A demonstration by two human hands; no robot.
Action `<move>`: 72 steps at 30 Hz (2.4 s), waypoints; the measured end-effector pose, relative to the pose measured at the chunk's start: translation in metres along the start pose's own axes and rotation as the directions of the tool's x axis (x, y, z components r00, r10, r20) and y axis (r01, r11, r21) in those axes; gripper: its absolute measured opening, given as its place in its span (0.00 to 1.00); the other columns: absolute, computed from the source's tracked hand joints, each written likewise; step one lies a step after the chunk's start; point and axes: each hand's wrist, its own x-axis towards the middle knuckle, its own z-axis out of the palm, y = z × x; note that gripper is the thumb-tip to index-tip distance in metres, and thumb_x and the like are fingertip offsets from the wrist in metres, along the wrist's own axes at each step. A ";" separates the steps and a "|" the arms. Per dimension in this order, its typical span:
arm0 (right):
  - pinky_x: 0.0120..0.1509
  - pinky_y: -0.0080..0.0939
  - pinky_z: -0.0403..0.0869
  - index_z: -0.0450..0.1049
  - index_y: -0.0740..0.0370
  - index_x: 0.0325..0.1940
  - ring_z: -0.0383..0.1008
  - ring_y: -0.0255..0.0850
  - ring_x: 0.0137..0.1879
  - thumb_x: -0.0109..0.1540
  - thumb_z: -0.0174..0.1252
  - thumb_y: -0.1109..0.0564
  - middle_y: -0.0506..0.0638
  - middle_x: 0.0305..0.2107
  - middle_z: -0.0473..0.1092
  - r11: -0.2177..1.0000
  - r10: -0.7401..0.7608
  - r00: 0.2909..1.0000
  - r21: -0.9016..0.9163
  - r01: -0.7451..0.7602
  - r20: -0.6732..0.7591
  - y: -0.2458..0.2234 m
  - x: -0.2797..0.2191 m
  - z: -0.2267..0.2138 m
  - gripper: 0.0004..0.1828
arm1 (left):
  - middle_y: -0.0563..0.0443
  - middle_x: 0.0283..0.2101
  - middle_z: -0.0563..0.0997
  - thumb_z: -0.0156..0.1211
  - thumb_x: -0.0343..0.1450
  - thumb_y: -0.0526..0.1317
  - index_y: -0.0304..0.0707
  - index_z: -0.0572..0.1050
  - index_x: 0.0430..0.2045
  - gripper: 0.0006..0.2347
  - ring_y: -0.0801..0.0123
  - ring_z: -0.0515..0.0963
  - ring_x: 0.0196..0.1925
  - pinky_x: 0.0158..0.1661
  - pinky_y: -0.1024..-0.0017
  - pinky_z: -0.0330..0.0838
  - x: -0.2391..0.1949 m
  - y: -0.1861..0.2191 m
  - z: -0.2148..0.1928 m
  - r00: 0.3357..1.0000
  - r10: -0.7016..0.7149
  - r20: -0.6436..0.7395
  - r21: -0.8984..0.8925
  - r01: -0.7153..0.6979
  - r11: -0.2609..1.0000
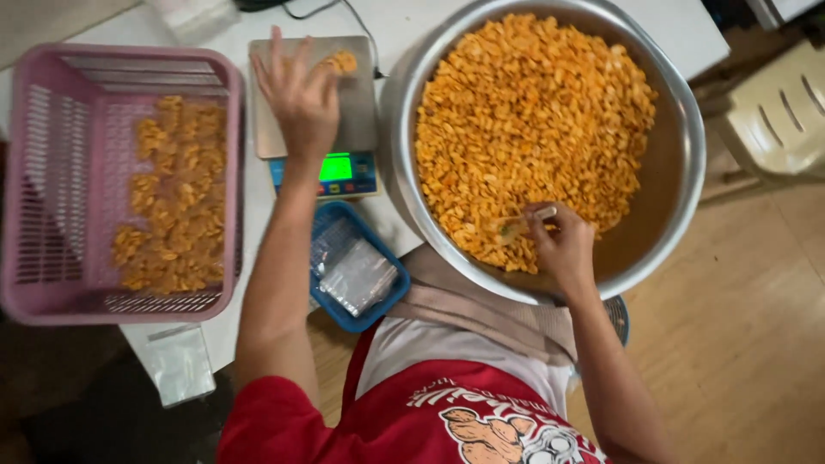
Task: The person scoops orange snack pieces from a large metal bowl using a spoon and places them into small plastic bags. Each bag is weighed on a digital scale to ensure consistent portion size before being set aside in a pink basket.
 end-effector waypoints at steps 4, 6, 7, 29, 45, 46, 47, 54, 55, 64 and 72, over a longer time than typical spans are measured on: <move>0.40 0.37 0.83 0.81 0.64 0.44 0.82 0.39 0.39 0.68 0.61 0.56 0.52 0.36 0.80 0.964 0.150 0.989 0.219 -0.147 0.004 0.001 0.001 -0.010 0.08 | 0.48 0.45 0.81 0.51 0.77 0.37 0.41 0.73 0.37 0.04 0.61 0.80 0.49 0.49 0.65 0.74 0.032 0.036 -0.044 0.902 -0.401 0.162 -0.640 0.405 0.653; 0.40 0.37 0.84 0.81 0.65 0.43 0.82 0.39 0.37 0.68 0.61 0.58 0.53 0.34 0.80 0.939 0.176 0.984 0.301 -0.170 0.006 0.002 0.001 -0.017 0.08 | 0.51 0.44 0.80 0.42 0.80 0.41 0.46 0.67 0.40 0.04 0.68 0.81 0.48 0.42 0.71 0.82 0.035 0.066 -0.070 0.750 -0.483 0.452 -0.731 0.622 0.282; 0.43 0.39 0.86 0.79 0.68 0.44 0.82 0.43 0.40 0.68 0.60 0.60 0.57 0.37 0.79 0.917 0.205 0.979 0.349 -0.194 0.007 0.000 0.002 -0.022 0.07 | 0.52 0.44 0.78 0.48 0.75 0.49 0.47 0.67 0.42 0.10 0.67 0.81 0.47 0.44 0.68 0.82 0.033 0.079 -0.074 0.630 -0.484 0.608 -0.711 0.703 0.021; 0.43 0.48 0.85 0.75 0.68 0.48 0.77 0.40 0.42 0.71 0.62 0.61 0.58 0.41 0.75 0.761 0.260 0.908 0.648 0.017 -0.329 -0.031 0.012 -0.070 0.06 | 0.48 0.53 0.83 0.66 0.64 0.29 0.54 0.61 0.68 0.35 0.51 0.80 0.58 0.53 0.58 0.77 -0.016 0.237 -0.079 0.459 0.138 0.877 -0.478 0.810 0.339; 0.47 0.43 0.82 0.79 0.71 0.53 0.80 0.47 0.41 0.75 0.61 0.62 0.61 0.39 0.77 0.985 0.156 0.955 0.116 -0.130 -0.254 0.044 -0.015 -0.036 0.08 | 0.54 0.39 0.87 0.62 0.72 0.37 0.48 0.81 0.33 0.02 0.62 0.85 0.42 0.43 0.66 0.78 -0.136 -0.197 -0.120 0.625 -0.737 -0.257 -0.183 0.717 0.672; 0.46 0.40 0.80 0.80 0.67 0.52 0.80 0.44 0.42 0.72 0.61 0.62 0.56 0.40 0.78 0.990 0.136 0.967 0.074 -0.123 -0.215 0.055 -0.015 -0.028 0.06 | 0.49 0.44 0.85 0.61 0.71 0.41 0.46 0.81 0.38 0.06 0.52 0.81 0.50 0.52 0.45 0.60 -0.155 -0.213 -0.117 0.493 -0.870 -0.009 0.120 0.864 0.489; 0.44 0.37 0.79 0.81 0.63 0.50 0.81 0.41 0.42 0.70 0.61 0.62 0.52 0.41 0.79 0.993 0.116 0.974 0.026 -0.113 -0.192 0.068 -0.013 -0.025 0.06 | 0.45 0.50 0.83 0.61 0.71 0.46 0.45 0.81 0.43 0.11 0.41 0.78 0.58 0.62 0.23 0.43 -0.166 -0.230 -0.101 0.270 -0.946 0.179 0.442 0.837 0.322; 0.46 0.60 0.74 0.76 0.61 0.42 0.77 0.64 0.43 0.69 0.63 0.59 0.62 0.31 0.73 0.935 -0.208 0.932 -0.341 0.100 -0.298 0.098 0.056 -0.053 0.03 | 0.35 0.25 0.76 0.55 0.84 0.42 0.33 0.78 0.29 0.15 0.40 0.79 0.31 0.33 0.53 0.72 -0.126 0.058 -0.147 0.886 -0.434 0.161 0.099 0.424 0.900; 0.44 0.59 0.76 0.77 0.58 0.43 0.77 0.62 0.41 0.67 0.63 0.60 0.59 0.34 0.72 0.886 -0.273 0.895 -0.454 0.091 -0.354 0.106 0.065 -0.051 0.01 | 0.35 0.32 0.80 0.57 0.76 0.52 0.35 0.79 0.35 0.16 0.41 0.82 0.37 0.38 0.52 0.75 -0.146 0.073 -0.142 0.729 -0.492 0.476 0.185 0.464 0.866; 0.37 0.48 0.77 0.79 0.55 0.38 0.78 0.50 0.35 0.63 0.64 0.56 0.49 0.28 0.71 0.908 -0.214 0.973 -0.384 0.167 -0.082 0.055 0.018 0.020 0.02 | 0.44 0.37 0.87 0.58 0.72 0.54 0.44 0.84 0.37 0.16 0.53 0.87 0.43 0.42 0.60 0.80 -0.167 0.081 -0.140 0.322 -0.469 0.823 0.286 0.478 0.830; 0.36 0.47 0.82 0.81 0.66 0.42 0.82 0.47 0.35 0.64 0.62 0.65 0.61 0.29 0.77 0.828 0.294 0.938 0.442 -0.345 0.183 0.054 0.003 0.021 0.04 | 0.45 0.31 0.87 0.53 0.69 0.31 0.40 0.80 0.31 0.07 0.59 0.88 0.37 0.42 0.61 0.80 -0.070 0.119 -0.176 0.505 -0.472 0.722 -0.214 0.812 0.542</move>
